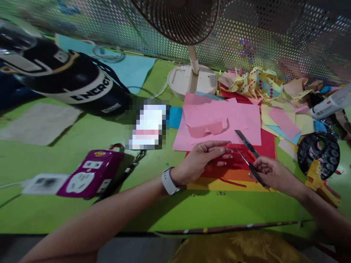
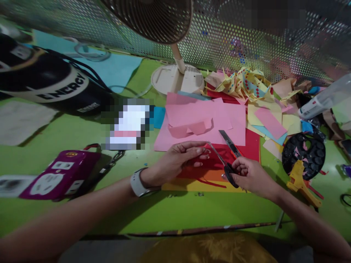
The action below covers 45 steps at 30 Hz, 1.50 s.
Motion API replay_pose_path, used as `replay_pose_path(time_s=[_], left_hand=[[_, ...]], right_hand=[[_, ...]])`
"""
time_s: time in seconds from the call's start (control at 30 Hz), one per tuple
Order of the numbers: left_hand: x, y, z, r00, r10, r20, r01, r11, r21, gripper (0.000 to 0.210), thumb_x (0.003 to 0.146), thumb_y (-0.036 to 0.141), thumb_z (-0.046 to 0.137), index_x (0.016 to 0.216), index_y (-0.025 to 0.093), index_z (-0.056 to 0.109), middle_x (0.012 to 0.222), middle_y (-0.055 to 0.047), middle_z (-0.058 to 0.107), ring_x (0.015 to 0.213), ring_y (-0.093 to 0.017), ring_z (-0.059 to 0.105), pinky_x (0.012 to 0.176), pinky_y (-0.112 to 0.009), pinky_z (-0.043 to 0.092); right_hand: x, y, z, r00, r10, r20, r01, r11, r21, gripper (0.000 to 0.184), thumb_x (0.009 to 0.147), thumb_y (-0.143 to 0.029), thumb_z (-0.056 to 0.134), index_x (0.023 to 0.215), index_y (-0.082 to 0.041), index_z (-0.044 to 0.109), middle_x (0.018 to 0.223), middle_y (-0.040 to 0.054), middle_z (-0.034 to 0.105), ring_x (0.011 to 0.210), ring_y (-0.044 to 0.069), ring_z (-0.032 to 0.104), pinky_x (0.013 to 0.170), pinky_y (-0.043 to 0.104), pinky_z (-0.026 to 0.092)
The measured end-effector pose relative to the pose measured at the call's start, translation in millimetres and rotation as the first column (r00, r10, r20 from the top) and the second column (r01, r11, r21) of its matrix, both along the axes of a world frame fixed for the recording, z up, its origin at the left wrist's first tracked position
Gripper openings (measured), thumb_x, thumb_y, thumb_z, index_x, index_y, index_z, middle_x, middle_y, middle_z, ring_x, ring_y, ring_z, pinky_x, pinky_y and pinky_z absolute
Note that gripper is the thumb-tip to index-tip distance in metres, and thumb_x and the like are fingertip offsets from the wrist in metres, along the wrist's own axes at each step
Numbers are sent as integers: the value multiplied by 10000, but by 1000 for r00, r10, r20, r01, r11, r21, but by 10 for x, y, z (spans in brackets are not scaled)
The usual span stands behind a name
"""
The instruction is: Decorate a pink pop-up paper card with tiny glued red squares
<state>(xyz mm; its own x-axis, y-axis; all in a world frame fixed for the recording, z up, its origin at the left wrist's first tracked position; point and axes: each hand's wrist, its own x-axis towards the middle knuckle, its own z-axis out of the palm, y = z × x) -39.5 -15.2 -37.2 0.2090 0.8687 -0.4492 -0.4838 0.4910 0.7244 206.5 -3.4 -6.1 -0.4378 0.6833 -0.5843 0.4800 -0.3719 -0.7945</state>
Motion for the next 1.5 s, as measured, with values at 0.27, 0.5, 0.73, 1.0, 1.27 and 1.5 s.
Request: replay_pose_path(time_s=[0.27,0.5,0.73,1.0,1.27,1.5], left_hand=[[-2,4,35,1000,-19,10,19,1000,-20,263,697,260,851,910,163,731,855,-44,775,732,-140,723,592,-202,572],[-8,3,38,998,-33,-44,33,999,9,251,704,276,845,896,160,733,866,-52,770,769,-156,723,630,-226,579],[-19,5,23,997,-45,-62,46,999,15,247,720,280,831,916,164,737,848,-50,768,765,-156,717,656,-249,582],[-26,15,37,997,-54,-53,55,998,11,276,684,288,854,896,163,730,793,-31,759,740,-146,713,638,-231,566],[-43,18,65,991,-95,-90,96,995,5,246,724,288,825,920,173,729,849,-50,767,756,-158,713,633,-245,562],[-63,22,100,972,-188,-140,191,982,5,180,776,330,774,768,163,707,680,-21,725,540,-87,628,516,-183,504]], right_hand=[[9,-34,-37,998,51,-23,-50,998,34,366,745,-502,749,826,-201,557,659,-34,550,585,99,498,503,228,356],[2,-18,-6,998,67,-5,-67,998,18,355,760,-502,735,812,-196,563,640,-37,535,567,95,474,493,224,341],[-4,-7,4,997,74,-11,-73,997,7,381,723,-513,764,780,-197,559,614,-41,531,567,101,478,502,227,334],[16,5,-25,997,81,7,-82,996,34,379,720,-503,772,778,-193,562,605,-42,540,571,104,493,504,226,344],[15,-1,-50,998,66,13,-66,997,42,379,718,-510,771,758,-193,566,609,-42,535,568,100,490,502,224,343],[30,2,-75,998,60,11,-61,997,44,364,726,-503,767,753,-196,572,603,-42,542,561,101,489,492,222,349]])
